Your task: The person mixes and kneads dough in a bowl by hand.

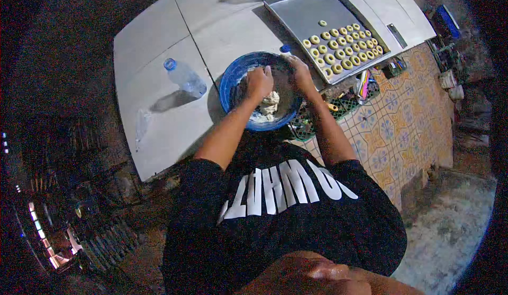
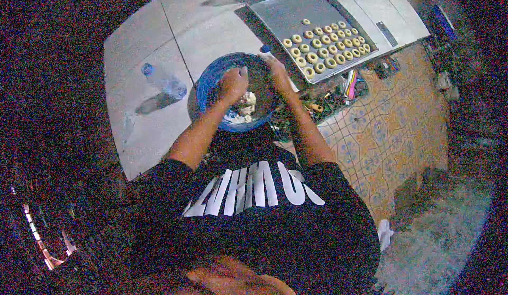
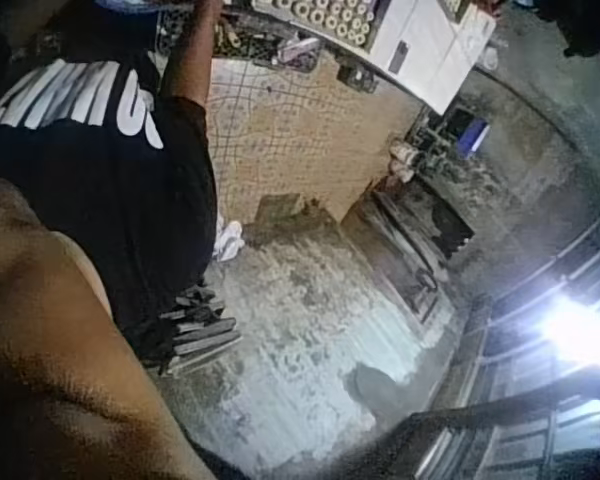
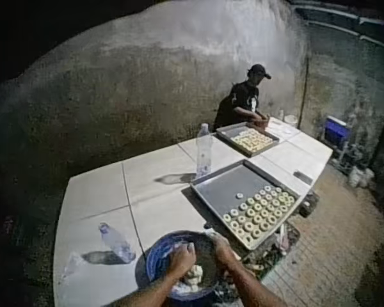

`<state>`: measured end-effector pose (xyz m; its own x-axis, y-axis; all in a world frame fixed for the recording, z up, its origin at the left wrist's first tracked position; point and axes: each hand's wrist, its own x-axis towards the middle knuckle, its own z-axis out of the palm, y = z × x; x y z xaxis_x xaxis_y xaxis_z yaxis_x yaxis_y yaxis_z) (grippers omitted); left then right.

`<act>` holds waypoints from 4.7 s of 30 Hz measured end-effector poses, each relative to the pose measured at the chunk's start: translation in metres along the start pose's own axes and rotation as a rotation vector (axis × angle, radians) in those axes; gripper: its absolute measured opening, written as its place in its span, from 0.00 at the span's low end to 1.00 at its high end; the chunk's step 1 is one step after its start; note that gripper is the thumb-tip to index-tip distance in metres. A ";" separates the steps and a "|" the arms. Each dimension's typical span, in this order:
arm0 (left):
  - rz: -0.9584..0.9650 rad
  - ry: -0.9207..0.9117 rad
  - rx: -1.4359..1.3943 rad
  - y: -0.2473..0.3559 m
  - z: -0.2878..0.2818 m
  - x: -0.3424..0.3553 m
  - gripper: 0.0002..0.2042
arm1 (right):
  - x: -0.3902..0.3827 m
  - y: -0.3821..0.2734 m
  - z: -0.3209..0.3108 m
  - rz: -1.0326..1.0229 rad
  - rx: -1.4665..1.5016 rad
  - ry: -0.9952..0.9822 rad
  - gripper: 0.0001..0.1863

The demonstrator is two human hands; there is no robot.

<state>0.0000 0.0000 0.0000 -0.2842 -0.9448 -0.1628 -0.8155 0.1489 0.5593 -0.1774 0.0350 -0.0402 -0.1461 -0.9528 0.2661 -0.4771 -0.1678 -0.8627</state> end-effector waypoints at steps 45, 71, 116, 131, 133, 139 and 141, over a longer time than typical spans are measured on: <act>-0.026 0.327 0.085 -0.053 -0.072 -0.016 0.36 | 0.037 -0.008 0.036 -0.202 -0.521 -0.331 0.29; 0.051 0.290 -0.040 -0.078 -0.062 -0.010 0.36 | 0.012 0.002 0.088 0.233 -0.014 -1.226 0.22; 0.140 0.432 -0.442 -0.107 -0.026 -0.004 0.28 | 0.030 -0.004 0.126 -0.388 -0.152 -1.217 0.24; -0.177 0.215 -0.712 -0.105 -0.045 -0.015 0.24 | 0.039 -0.044 0.167 -0.020 -0.442 -0.427 0.17; -0.209 0.216 -0.630 -0.100 -0.052 -0.019 0.24 | 0.038 -0.054 0.174 0.145 -0.430 -0.248 0.17; -0.150 0.209 -0.381 -0.100 -0.056 -0.022 0.22 | 0.041 -0.028 0.197 0.453 -0.208 0.226 0.22; -0.170 0.316 -0.369 -0.104 -0.045 -0.017 0.21 | 0.063 -0.005 0.192 0.612 0.237 0.193 0.22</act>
<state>0.1118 -0.0126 -0.0188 0.0494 -0.9973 -0.0544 -0.5886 -0.0731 0.8051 -0.0180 -0.0726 -0.1021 -0.4914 -0.8351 -0.2470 -0.0596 0.3152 -0.9471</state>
